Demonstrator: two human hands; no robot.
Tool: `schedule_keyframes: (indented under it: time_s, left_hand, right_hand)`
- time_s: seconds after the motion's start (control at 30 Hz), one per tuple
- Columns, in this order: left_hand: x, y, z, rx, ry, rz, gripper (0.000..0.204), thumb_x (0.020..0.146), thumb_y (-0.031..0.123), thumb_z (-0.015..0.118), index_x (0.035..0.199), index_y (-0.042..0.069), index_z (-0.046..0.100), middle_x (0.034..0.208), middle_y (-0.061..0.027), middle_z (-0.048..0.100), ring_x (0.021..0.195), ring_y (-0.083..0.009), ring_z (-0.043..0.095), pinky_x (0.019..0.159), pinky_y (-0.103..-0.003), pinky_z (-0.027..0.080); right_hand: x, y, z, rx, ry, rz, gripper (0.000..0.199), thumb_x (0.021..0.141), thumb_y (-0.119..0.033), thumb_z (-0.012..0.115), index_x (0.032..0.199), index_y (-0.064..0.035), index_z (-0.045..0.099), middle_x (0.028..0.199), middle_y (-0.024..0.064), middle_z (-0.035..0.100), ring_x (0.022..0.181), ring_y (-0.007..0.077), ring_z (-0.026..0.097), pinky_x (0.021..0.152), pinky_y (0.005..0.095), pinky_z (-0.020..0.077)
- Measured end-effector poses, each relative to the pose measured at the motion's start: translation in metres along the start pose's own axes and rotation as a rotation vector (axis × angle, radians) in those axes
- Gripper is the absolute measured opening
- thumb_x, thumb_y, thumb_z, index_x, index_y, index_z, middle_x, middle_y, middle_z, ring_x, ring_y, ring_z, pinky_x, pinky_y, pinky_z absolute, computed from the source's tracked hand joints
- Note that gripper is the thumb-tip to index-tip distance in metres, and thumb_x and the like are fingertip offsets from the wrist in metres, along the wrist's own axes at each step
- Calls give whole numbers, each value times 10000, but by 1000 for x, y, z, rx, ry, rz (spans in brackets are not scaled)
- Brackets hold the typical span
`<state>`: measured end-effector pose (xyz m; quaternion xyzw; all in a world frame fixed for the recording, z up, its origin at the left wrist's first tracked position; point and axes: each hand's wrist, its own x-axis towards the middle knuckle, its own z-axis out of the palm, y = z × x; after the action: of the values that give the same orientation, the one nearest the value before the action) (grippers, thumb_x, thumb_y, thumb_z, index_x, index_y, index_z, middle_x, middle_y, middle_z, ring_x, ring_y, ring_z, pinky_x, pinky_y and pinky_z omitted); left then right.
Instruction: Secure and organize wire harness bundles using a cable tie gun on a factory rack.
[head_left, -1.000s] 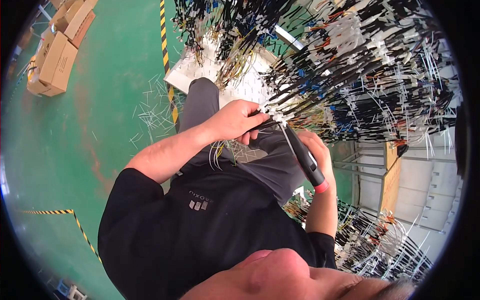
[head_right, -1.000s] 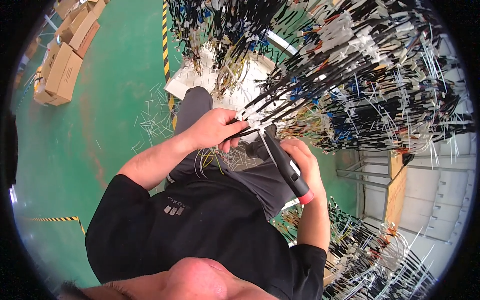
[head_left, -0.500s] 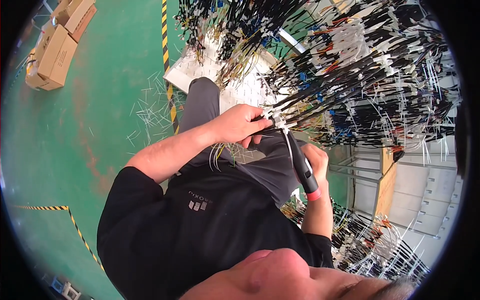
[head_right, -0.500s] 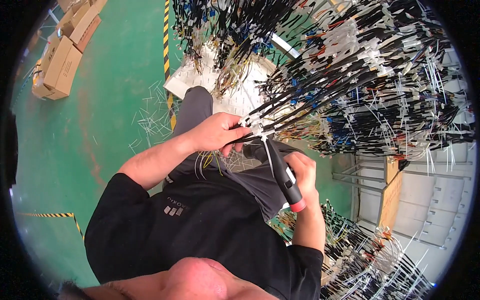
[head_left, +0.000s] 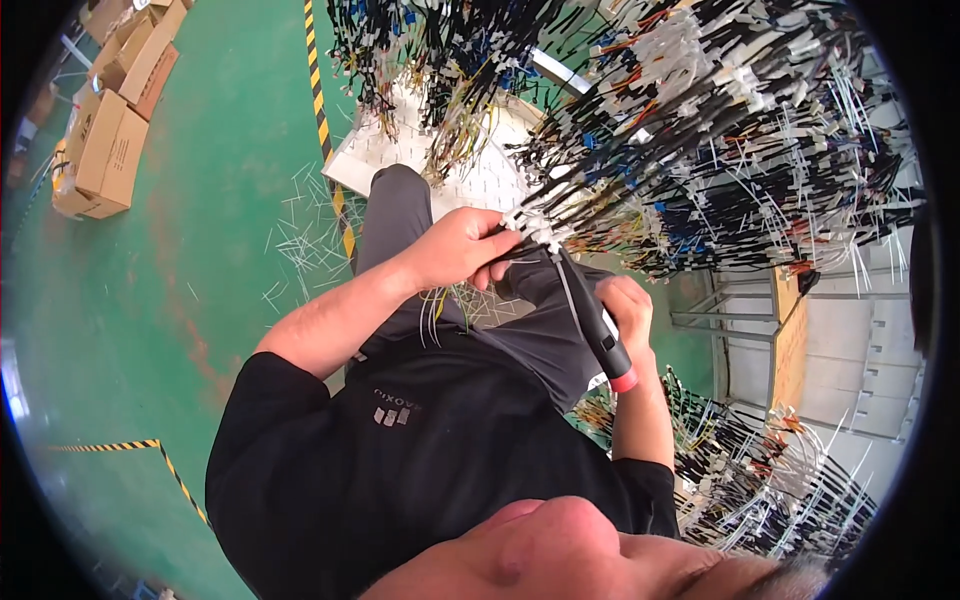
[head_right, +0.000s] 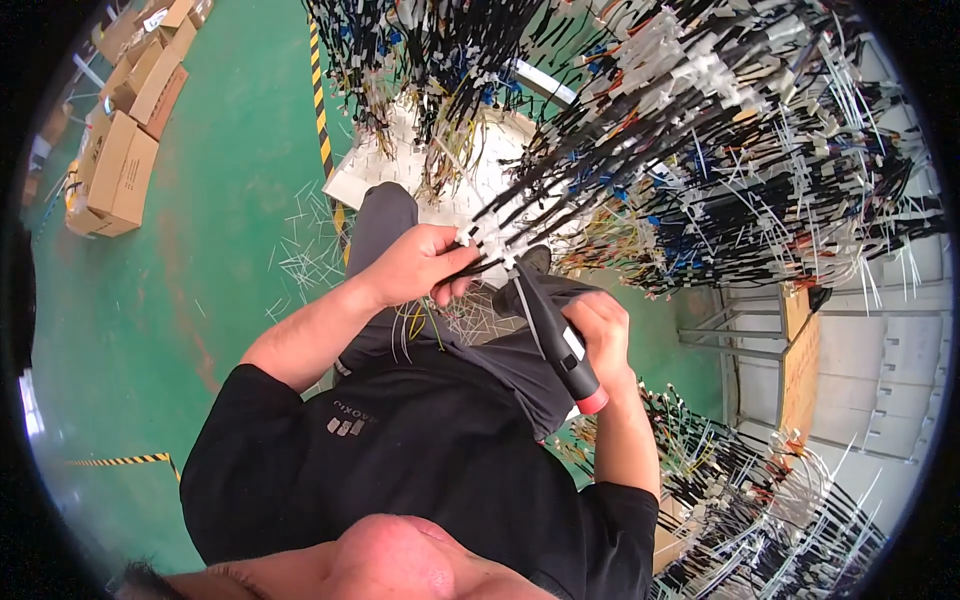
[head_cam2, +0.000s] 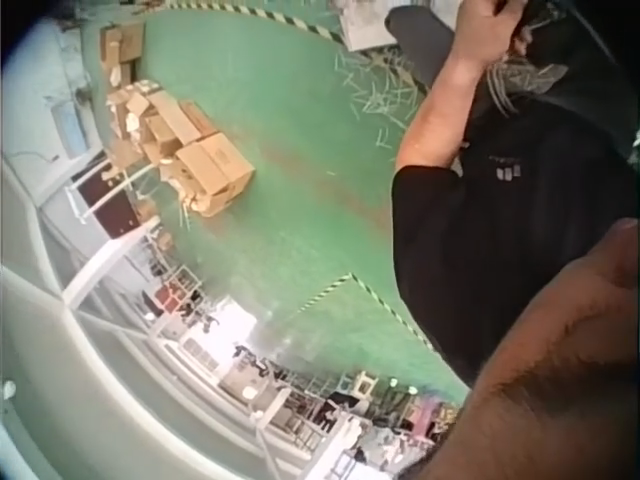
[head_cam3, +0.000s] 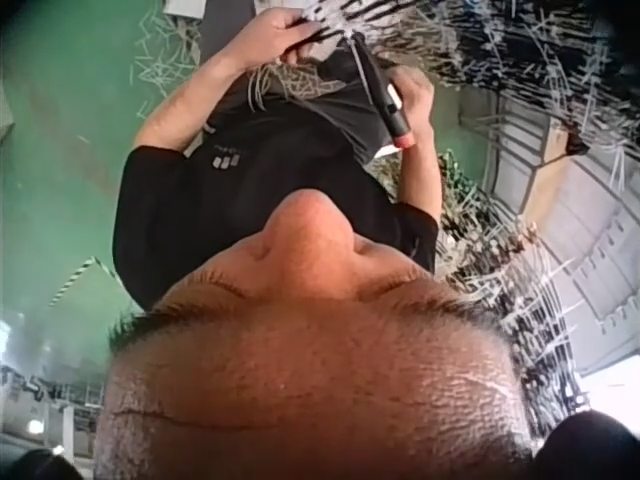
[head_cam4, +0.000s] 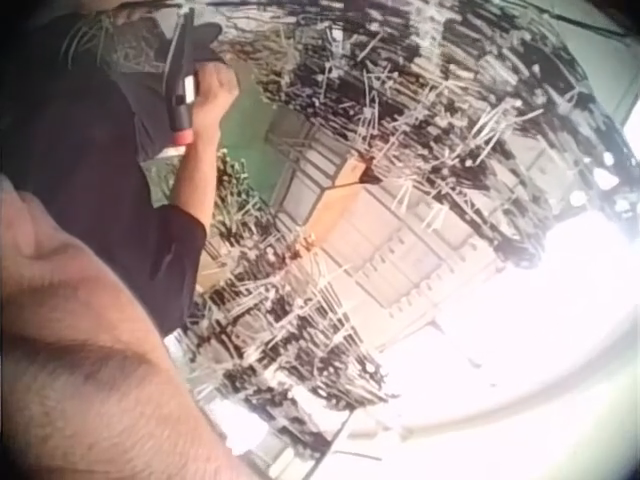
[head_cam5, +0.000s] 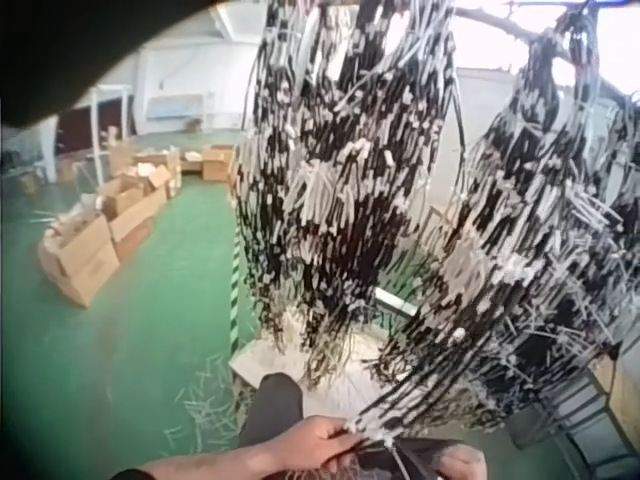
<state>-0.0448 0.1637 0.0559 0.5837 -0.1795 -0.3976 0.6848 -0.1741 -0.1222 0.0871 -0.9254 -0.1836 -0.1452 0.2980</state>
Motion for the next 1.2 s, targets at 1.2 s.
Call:
schedule_keyframes:
  time_s: [1.2]
  left_hand:
    - [44, -29, -68, -467, -335, 113, 326, 1080, 282, 614, 1039, -41, 607, 659, 11, 451, 519, -79, 357, 488, -271, 273]
  right_hand:
    - [29, 46, -16, 261, 53, -67, 385, 841, -188, 744, 1171, 1, 690, 1204, 182, 698, 1200, 380, 658, 1064, 464, 506]
